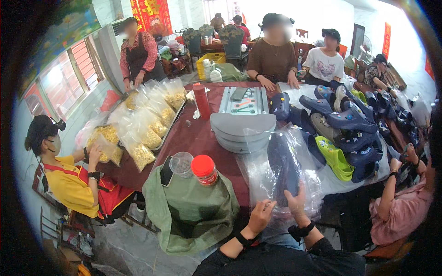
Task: Packing plastic clogs into clear plastic bags in a factory finishing area.
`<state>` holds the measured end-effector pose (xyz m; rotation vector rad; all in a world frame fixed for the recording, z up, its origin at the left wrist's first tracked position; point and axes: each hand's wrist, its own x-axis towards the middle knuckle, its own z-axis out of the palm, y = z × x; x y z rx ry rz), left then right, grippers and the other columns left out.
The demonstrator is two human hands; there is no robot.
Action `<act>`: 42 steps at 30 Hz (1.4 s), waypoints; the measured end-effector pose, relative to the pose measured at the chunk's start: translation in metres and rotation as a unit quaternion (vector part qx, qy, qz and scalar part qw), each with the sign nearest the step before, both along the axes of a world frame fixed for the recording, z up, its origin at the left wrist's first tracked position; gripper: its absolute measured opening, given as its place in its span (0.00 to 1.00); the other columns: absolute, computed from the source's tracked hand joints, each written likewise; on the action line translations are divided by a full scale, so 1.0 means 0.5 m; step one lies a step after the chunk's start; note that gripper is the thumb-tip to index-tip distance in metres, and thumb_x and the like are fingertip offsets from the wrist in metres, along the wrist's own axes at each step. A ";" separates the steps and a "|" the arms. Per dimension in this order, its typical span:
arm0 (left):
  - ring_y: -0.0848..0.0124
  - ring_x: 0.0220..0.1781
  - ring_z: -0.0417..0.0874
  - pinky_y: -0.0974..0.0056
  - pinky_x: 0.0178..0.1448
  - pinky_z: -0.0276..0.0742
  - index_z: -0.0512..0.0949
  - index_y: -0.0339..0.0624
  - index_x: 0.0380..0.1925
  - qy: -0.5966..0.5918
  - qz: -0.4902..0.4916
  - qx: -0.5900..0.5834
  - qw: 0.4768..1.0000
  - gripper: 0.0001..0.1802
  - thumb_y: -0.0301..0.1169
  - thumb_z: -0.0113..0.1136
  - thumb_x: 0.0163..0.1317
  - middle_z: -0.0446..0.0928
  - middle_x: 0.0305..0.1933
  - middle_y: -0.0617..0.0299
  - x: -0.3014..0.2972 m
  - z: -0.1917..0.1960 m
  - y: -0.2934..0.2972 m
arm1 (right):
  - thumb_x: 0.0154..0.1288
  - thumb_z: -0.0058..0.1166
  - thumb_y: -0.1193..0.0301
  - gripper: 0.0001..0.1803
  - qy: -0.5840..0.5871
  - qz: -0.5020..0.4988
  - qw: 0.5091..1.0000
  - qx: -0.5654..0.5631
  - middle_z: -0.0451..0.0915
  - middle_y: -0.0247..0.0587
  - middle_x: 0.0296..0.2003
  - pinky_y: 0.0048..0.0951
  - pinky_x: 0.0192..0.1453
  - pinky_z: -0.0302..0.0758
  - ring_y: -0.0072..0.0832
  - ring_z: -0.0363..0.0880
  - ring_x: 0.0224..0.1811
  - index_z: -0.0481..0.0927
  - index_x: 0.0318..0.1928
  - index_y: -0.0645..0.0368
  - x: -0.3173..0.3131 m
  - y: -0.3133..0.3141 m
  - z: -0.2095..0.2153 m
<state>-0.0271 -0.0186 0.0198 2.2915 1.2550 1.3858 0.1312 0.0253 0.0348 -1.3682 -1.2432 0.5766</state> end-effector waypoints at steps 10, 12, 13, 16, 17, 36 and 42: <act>0.58 0.39 0.74 0.62 0.41 0.76 0.74 0.37 0.49 0.036 0.070 0.046 0.996 0.25 0.14 0.54 0.48 0.70 0.41 0.53 -0.037 0.019 0.017 | 0.54 0.61 0.74 0.25 0.273 0.079 0.954 -0.099 0.77 0.42 0.45 0.28 0.51 0.71 0.27 0.75 0.44 0.71 0.54 0.66 0.004 -0.039 0.056; 0.59 0.38 0.74 0.62 0.40 0.76 0.74 0.36 0.49 0.054 0.087 0.052 0.993 0.25 0.14 0.54 0.47 0.69 0.40 0.53 -0.038 0.029 0.019 | 0.56 0.62 0.72 0.27 0.276 0.111 0.953 -0.056 0.76 0.42 0.45 0.28 0.50 0.71 0.28 0.75 0.44 0.69 0.55 0.66 0.024 -0.034 0.030; 0.59 0.38 0.73 0.63 0.40 0.76 0.75 0.35 0.48 0.044 0.084 0.056 0.994 0.24 0.14 0.54 0.46 0.69 0.39 0.53 -0.036 0.042 0.017 | 0.56 0.62 0.72 0.27 0.276 0.108 0.954 -0.054 0.76 0.42 0.45 0.28 0.50 0.71 0.28 0.75 0.44 0.69 0.55 0.66 0.037 -0.027 -0.006; 0.59 0.37 0.73 0.62 0.39 0.76 0.75 0.35 0.47 0.029 0.078 0.068 0.994 0.24 0.14 0.54 0.45 0.69 0.38 0.54 -0.028 0.059 0.010 | 0.58 0.61 0.68 0.29 -0.100 -0.013 0.975 -0.197 0.77 0.47 0.46 0.29 0.50 0.73 0.30 0.76 0.45 0.67 0.56 0.69 0.047 -0.021 -0.051; 0.59 0.37 0.73 0.62 0.39 0.75 0.75 0.35 0.47 0.022 0.074 0.078 0.994 0.24 0.14 0.55 0.45 0.69 0.38 0.54 -0.026 0.060 0.009 | 0.58 0.61 0.68 0.29 -0.100 -0.011 0.975 -0.197 0.77 0.47 0.46 0.29 0.50 0.73 0.30 0.76 0.45 0.67 0.56 0.69 0.038 -0.018 -0.040; 0.56 0.39 0.74 0.59 0.43 0.74 0.73 0.35 0.49 0.031 0.002 -0.014 0.999 0.23 0.17 0.56 0.48 0.70 0.38 0.52 -0.002 0.010 0.005 | 0.56 0.58 0.71 0.28 -0.268 0.057 0.961 -0.043 0.71 0.54 0.56 0.37 0.56 0.71 0.47 0.73 0.54 0.70 0.59 0.54 0.045 0.029 0.005; 0.56 0.39 0.74 0.59 0.43 0.73 0.74 0.35 0.48 0.017 -0.005 -0.014 1.000 0.23 0.18 0.56 0.48 0.69 0.38 0.51 -0.016 0.019 0.008 | 0.57 0.56 0.73 0.24 -0.132 0.060 0.988 0.045 0.77 0.50 0.50 0.41 0.62 0.65 0.45 0.73 0.54 0.74 0.56 0.55 0.089 0.056 -0.056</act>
